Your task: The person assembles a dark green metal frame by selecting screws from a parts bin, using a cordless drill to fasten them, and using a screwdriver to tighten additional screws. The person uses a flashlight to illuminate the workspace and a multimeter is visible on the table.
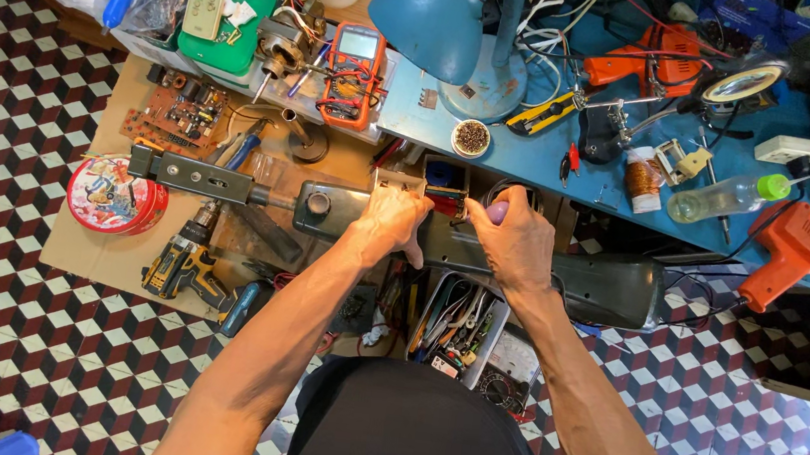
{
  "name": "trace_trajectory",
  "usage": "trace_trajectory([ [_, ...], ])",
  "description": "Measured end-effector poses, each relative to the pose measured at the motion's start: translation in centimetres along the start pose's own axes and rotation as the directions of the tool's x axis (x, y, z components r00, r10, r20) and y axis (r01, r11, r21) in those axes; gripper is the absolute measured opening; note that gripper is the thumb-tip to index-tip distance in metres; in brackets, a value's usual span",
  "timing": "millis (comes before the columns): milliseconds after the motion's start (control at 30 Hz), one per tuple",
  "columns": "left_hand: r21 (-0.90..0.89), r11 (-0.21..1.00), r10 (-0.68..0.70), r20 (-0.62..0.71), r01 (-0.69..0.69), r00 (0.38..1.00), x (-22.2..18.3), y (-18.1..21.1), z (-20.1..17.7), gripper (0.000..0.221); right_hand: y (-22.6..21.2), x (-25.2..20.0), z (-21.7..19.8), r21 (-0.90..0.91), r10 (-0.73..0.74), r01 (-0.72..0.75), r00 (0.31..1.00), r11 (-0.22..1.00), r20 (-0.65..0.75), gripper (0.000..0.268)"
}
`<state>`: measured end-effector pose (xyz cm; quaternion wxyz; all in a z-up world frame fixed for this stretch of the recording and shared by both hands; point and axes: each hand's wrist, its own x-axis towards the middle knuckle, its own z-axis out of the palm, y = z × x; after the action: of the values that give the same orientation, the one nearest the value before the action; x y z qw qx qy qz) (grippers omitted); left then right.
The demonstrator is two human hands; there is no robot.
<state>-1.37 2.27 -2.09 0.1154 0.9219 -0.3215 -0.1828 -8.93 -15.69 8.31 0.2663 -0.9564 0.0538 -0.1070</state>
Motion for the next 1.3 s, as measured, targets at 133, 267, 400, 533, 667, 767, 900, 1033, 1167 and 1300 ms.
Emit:
trace_trajectory([
  [133,-0.013,1.000,0.000,0.007,0.000,1.000,0.0,0.0,0.0,0.083,-0.8,0.4,-0.2,-0.093,0.170,-0.163,0.983,0.982,0.064,0.046],
  [267,-0.006,1.000,0.004,-0.001,-0.004,1.000,0.0,0.1,-0.4,0.086,-1.2,0.4,-1.6,0.004,-0.005,0.005,0.989,1.000,0.147,0.049],
  [400,-0.025,1.000,-0.014,0.044,0.016,0.999,-0.3,0.0,-0.6,0.084,-1.2,0.1,-3.1,0.111,-0.140,0.123,0.976,0.986,0.167,0.037],
  [533,-0.012,1.000,-0.005,0.014,0.005,1.000,-0.3,0.3,-0.8,0.089,-1.3,0.2,-3.4,-0.038,-0.034,0.043,0.974,0.998,0.223,0.031],
  [667,0.016,1.000,-0.004,0.009,0.004,1.000,-0.4,0.3,-1.2,0.088,-1.6,0.4,-3.1,0.047,-0.066,0.056,0.965,0.997,0.252,0.031],
  [767,0.000,1.000,-0.014,0.061,0.014,0.998,-0.6,0.2,-0.9,0.084,-1.5,0.0,-2.5,0.208,-0.153,0.107,0.963,0.972,0.223,0.033],
  [900,0.006,1.000,-0.018,0.025,0.017,1.000,-0.3,0.2,-0.8,0.087,-1.1,-0.2,-1.5,0.116,-0.073,0.058,0.988,0.992,0.134,0.026],
  [1033,-0.005,1.000,0.025,-0.029,-0.025,0.999,-0.4,-0.1,-0.3,0.086,-0.7,-0.6,-1.5,0.174,-0.047,0.041,0.998,0.984,0.029,0.025],
  [1167,0.027,1.000,0.015,-0.025,-0.015,1.000,-0.1,0.1,-0.3,0.088,-0.6,-0.6,-2.8,0.178,0.007,-0.008,1.000,0.984,0.006,0.023],
  [1300,-0.017,1.000,-0.011,0.018,0.011,1.000,-0.4,-0.1,-0.4,0.089,-1.2,-1.2,-4.8,0.180,0.064,-0.061,0.998,0.982,-0.011,0.022],
])
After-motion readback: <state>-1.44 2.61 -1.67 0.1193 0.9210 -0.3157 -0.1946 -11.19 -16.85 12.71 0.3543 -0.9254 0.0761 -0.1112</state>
